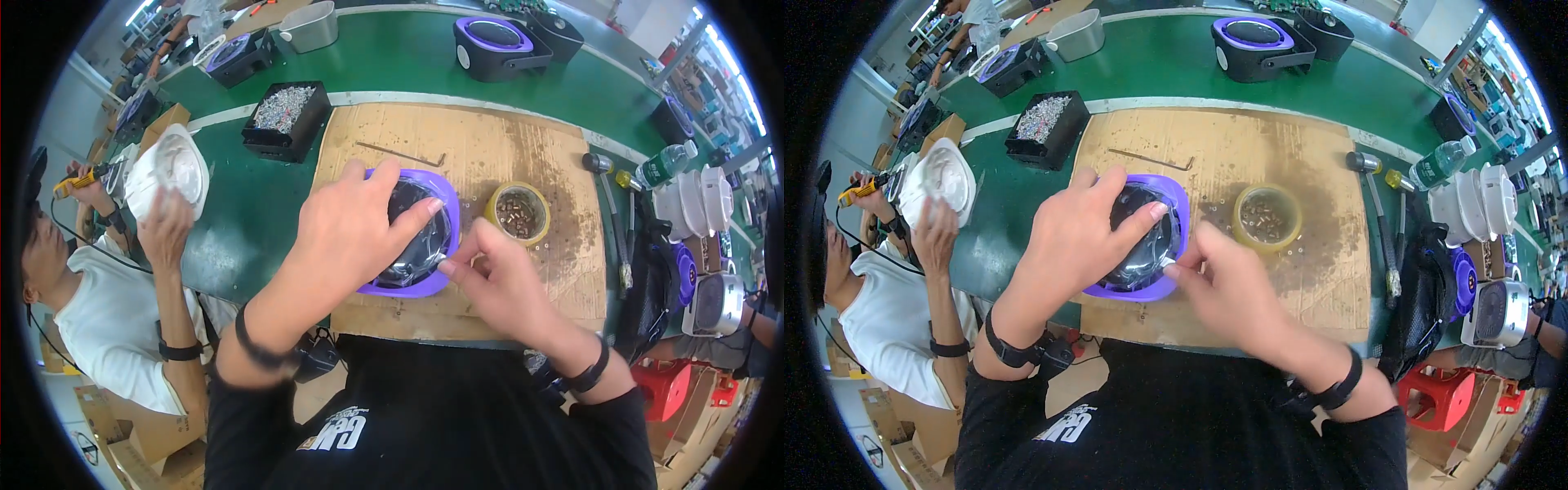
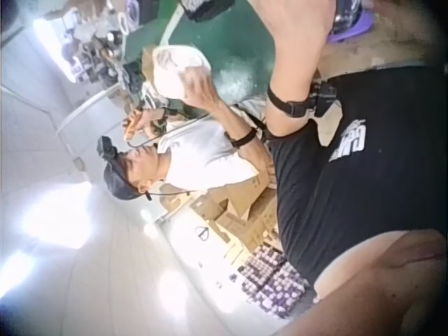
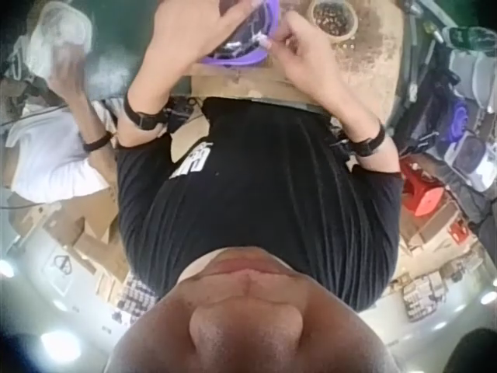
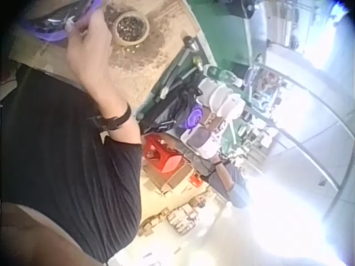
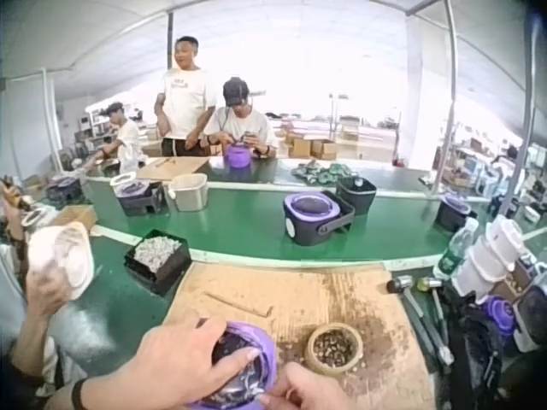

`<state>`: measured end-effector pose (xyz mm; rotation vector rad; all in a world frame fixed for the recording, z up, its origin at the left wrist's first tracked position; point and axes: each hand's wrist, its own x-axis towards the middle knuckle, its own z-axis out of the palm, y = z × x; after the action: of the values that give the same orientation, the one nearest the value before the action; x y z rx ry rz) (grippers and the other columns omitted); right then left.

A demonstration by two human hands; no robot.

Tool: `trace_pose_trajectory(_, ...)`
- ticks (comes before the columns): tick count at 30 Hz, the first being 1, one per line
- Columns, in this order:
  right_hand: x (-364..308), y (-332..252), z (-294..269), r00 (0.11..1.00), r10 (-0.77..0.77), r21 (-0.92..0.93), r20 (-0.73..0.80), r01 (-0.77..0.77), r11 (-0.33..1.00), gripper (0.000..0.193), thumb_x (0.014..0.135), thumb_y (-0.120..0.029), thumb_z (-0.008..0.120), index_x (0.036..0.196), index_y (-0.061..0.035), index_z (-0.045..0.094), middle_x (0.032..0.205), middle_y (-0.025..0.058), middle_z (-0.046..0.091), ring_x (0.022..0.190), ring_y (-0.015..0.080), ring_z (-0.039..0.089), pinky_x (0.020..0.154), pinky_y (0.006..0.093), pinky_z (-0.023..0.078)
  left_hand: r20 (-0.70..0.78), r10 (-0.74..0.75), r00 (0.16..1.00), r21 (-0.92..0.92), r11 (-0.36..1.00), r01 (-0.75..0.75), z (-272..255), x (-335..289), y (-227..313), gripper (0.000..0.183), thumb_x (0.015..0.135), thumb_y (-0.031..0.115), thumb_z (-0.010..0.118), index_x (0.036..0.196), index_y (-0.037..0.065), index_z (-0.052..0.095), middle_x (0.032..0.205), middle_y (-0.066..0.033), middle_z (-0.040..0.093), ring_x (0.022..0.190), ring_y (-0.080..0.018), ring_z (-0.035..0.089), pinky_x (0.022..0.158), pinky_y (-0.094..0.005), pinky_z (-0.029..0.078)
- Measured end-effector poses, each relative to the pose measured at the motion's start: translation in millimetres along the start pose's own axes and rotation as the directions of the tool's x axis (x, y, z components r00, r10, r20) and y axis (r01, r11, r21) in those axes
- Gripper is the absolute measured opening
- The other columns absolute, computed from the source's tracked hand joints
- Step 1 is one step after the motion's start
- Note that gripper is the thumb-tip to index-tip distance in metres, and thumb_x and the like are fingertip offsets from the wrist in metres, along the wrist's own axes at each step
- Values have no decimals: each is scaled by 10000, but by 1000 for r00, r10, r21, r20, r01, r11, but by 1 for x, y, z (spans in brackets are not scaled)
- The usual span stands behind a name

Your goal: Assembling plastic component housings for fans or pumps using a rubber mallet and hex key on an industrial assembly line.

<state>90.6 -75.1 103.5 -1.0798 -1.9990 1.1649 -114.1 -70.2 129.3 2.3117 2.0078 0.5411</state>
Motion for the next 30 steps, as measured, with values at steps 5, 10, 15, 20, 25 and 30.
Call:
trace_pose_trajectory(5,-12,7,6,980,186,75,-64,-181,981,203,887,-142,739,873,-30,570,747,121,634,630,169,599,571,323,478,213,-112,971,-21,993,119,-28,-11,12,817,702,655,763,1168,22,540,1082,-268,569,957,-455,632,802,-491,534)
trace_pose_trajectory(10,-20,9,7,998,63,196,-27,-56,979,212,898,-85,713,1000,-35,534,801,42,580,690,77,544,587,254,438,261,-142,955,-90,981,170,-50,-19,22,886,651,550,841,1235,-16,487,1135,-252,533,1029,-431,613,857,-456,530)
trace_pose_trajectory(15,-21,-11,-15,998,67,398,-3,-60,915,274,899,1,678,1105,-45,505,838,-53,456,677,11,371,586,172,307,149,-68,986,-708,689,155,-46,-25,17,880,694,323,817,1387,6,375,1274,-155,524,1185,-300,570,998,-415,472)
trace_pose_trajectory(20,-18,-13,-34,943,267,733,200,-324,598,197,977,-162,655,1104,-43,563,755,-35,583,556,21,464,473,188,328,85,249,965,-987,-115,116,-10,-30,31,955,753,171,777,1492,16,192,1445,-168,405,1356,-267,441,1124,-415,359)
trace_pose_trajectory(25,-40,7,-54,902,332,799,276,-407,442,125,982,-170,647,1049,-75,601,762,-31,609,476,35,457,407,179,305,-57,370,927,-991,89,-96,2,-32,28,987,737,102,796,1508,-18,192,1512,-192,357,1392,-277,400,1157,-408,300)
trace_pose_trajectory(30,-96,45,-127,764,532,494,-366,-325,807,317,949,-196,668,1220,-78,556,806,-52,582,579,18,472,445,183,311,-240,-16,971,-780,599,-183,7,-39,-12,690,801,64,697,1415,-41,400,1508,-220,373,1389,-305,397,1163,-413,301)
